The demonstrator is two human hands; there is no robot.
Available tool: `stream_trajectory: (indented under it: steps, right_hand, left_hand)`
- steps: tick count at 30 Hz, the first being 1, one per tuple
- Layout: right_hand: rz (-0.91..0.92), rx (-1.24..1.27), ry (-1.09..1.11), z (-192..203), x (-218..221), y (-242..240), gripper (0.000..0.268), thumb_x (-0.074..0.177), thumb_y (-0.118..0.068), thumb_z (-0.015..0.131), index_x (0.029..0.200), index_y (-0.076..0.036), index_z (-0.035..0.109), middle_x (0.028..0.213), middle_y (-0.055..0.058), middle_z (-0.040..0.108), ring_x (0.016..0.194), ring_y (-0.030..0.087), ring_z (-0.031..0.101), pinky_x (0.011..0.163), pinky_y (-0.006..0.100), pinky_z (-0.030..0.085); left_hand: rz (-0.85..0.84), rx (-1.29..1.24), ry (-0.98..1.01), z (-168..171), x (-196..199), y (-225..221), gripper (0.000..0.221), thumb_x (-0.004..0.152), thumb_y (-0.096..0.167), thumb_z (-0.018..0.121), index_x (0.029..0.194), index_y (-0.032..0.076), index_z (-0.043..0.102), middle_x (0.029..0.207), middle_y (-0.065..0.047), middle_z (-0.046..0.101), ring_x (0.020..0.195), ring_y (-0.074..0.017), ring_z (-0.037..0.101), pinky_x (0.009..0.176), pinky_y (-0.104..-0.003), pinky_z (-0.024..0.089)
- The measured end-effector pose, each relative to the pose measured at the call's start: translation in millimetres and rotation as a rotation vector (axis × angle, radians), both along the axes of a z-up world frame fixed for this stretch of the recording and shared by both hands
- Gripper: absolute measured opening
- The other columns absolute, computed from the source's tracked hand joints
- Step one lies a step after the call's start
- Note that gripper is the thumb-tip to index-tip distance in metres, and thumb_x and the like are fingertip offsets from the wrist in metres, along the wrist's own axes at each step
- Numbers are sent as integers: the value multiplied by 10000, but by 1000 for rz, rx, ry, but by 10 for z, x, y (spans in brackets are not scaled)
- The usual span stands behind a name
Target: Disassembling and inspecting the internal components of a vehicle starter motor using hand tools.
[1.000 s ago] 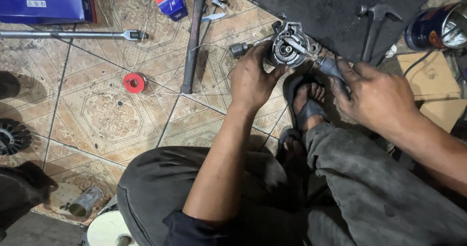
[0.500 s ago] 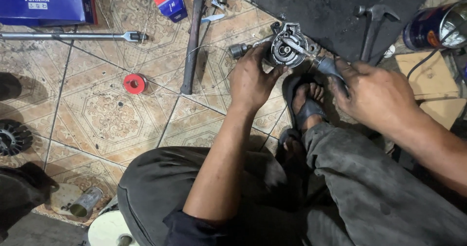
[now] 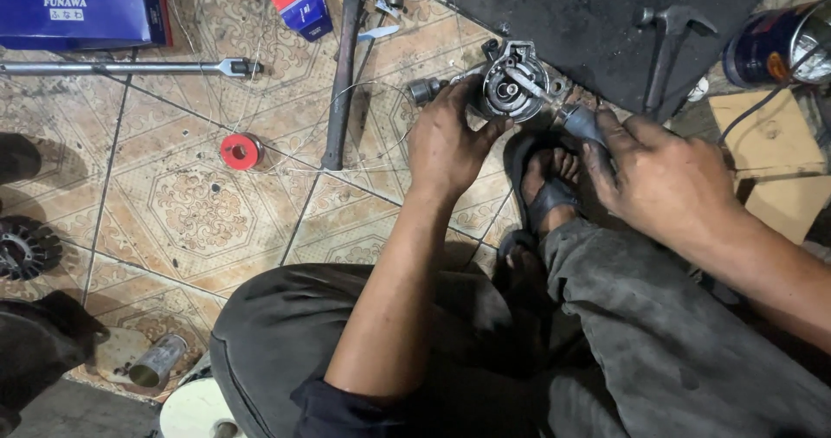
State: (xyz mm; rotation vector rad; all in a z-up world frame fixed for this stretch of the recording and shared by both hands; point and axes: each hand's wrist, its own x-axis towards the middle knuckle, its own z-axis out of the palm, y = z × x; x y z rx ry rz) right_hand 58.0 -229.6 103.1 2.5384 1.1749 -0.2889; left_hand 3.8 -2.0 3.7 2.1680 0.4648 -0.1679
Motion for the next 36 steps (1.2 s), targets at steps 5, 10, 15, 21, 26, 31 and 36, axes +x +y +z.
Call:
stream_trajectory:
  steps: [5,10,15,21,26,31,36]
  right_hand:
    - [-74,-86,116,-24,27,8,630,1032,-448,446,1532,-79,548,1092,126,755,406,231,743,271,369,609]
    - [-105,-394,286,54,109,144,648,1062,-405,343,1629,-94,302,930,85,701,374,95,717,209,254,566]
    - [-110,-305,314,103,107,157,508,1083,-349,390,1512,-81,437,788,57,661,410,132,728,243,264,611]
    - [3,-122,77,-92,67,-66,607,1045,-447,395,1529,-106,528,1111,120,739,298,154,692,198,306,555]
    - [33,43,-33,-152,52,-144,572,1039,-464,466,1431,-100,668,1271,141,754,438,279,736,337,407,618]
    - [73,1,-29,-130,78,-138,554,1040,-442,456,1439,-111,651,1225,149,766,356,158,715,290,311,615]
    - [57,-57,12,-158,92,-187,592,1021,-463,424,1483,-129,586,1272,169,736,272,125,679,220,277,580]
  left_hand:
    - [8,7,-13,-12,-16,-4,672,814,445,823,1361,119,608,1259,-123,729,1083,-358,703,785,-497,581]
    - [16,10,-7,-3,-24,-3,655,802,463,824,1343,148,631,1259,-100,740,1073,-357,716,776,-511,585]
    - [4,18,44,55,-21,0,670,822,477,806,1375,157,604,1289,-111,722,1104,-353,704,800,-510,593]
    - [14,0,-29,46,-6,20,637,801,433,829,1335,143,638,1255,-104,745,1073,-365,718,771,-497,581]
    - [13,-8,17,51,17,22,636,790,426,838,1337,167,640,1264,-81,741,1073,-339,719,773,-494,581]
    - [20,18,26,-23,-3,6,674,801,470,826,1365,160,624,1264,-106,740,1070,-339,721,770,-489,590]
    - [16,-3,-24,-14,-9,7,646,803,463,818,1334,140,642,1247,-112,747,1073,-338,721,785,-472,582]
